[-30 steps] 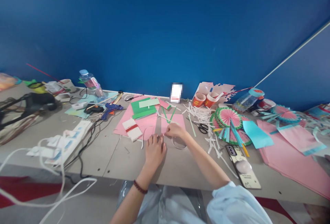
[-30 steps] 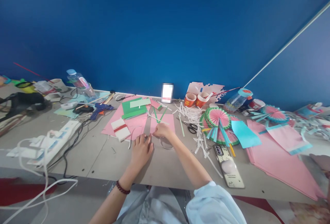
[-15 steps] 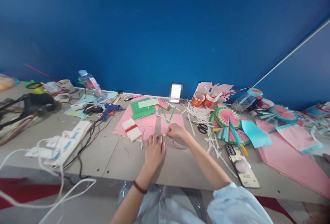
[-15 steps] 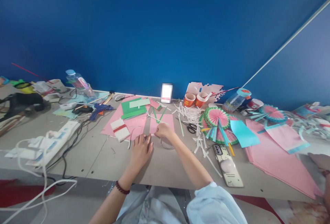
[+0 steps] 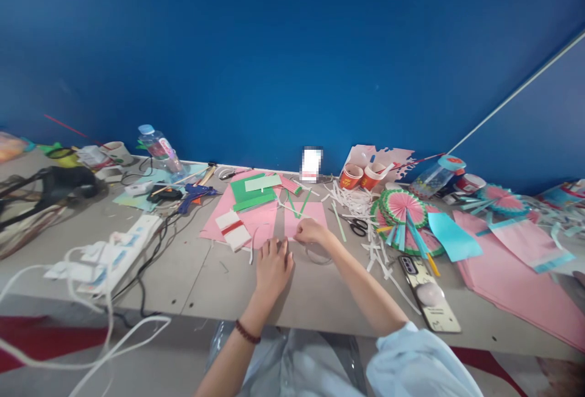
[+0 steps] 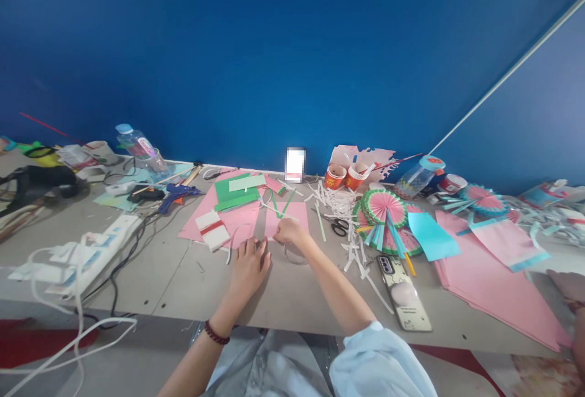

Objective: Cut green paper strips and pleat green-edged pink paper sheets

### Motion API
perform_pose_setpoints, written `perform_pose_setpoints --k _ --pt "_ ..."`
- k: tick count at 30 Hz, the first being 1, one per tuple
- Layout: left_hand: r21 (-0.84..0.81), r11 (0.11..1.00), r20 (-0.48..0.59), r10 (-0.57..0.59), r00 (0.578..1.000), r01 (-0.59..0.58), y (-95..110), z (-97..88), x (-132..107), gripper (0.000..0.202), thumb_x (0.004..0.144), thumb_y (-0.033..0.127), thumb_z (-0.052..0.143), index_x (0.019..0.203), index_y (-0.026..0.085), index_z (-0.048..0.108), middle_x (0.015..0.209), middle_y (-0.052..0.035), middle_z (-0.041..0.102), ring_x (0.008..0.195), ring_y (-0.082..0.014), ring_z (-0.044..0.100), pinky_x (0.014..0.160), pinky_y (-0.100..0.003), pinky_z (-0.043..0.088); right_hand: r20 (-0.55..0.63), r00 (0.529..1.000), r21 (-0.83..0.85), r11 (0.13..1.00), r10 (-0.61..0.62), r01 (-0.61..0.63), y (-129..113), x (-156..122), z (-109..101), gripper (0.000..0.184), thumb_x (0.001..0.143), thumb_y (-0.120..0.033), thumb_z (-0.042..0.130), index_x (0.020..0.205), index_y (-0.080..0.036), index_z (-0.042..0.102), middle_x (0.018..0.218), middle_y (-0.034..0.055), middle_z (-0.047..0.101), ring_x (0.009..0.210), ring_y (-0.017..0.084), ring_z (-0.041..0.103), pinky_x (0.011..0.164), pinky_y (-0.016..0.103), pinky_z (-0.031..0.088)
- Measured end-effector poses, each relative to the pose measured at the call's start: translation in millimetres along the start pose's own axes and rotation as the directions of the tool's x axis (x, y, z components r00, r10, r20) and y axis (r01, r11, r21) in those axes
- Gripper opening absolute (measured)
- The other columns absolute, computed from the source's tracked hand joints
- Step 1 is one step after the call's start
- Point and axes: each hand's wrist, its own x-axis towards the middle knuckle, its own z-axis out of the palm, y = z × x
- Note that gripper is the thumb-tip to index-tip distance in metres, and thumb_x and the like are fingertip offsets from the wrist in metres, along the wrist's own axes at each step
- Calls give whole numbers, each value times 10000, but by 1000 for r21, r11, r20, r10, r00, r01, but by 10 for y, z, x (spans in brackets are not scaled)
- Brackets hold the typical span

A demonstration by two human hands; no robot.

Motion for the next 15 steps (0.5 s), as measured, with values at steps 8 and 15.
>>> perform_pose_setpoints --k 8,15 --pt "-137 990 -12 -37 999 35 -93 38 13 330 876 267 496 1186 199 587 1112 -108 554 1036 -268 500 874 -427 438 27 1000 14 1000 -8 8 25 43 4 165 674 -196 573 634 -127 717 674 94 722 545 141 628 477 183 431" --pt "-270 963 -97 -53 994 25 -82 -34 31 312 895 196 434 1190 172 537 1132 -120 585 1086 -247 541 904 -415 471 29 999 26 999 -29 29 44 40 -4 171 699 -223 582 650 -137 721 687 76 724 573 133 634 506 180 438"
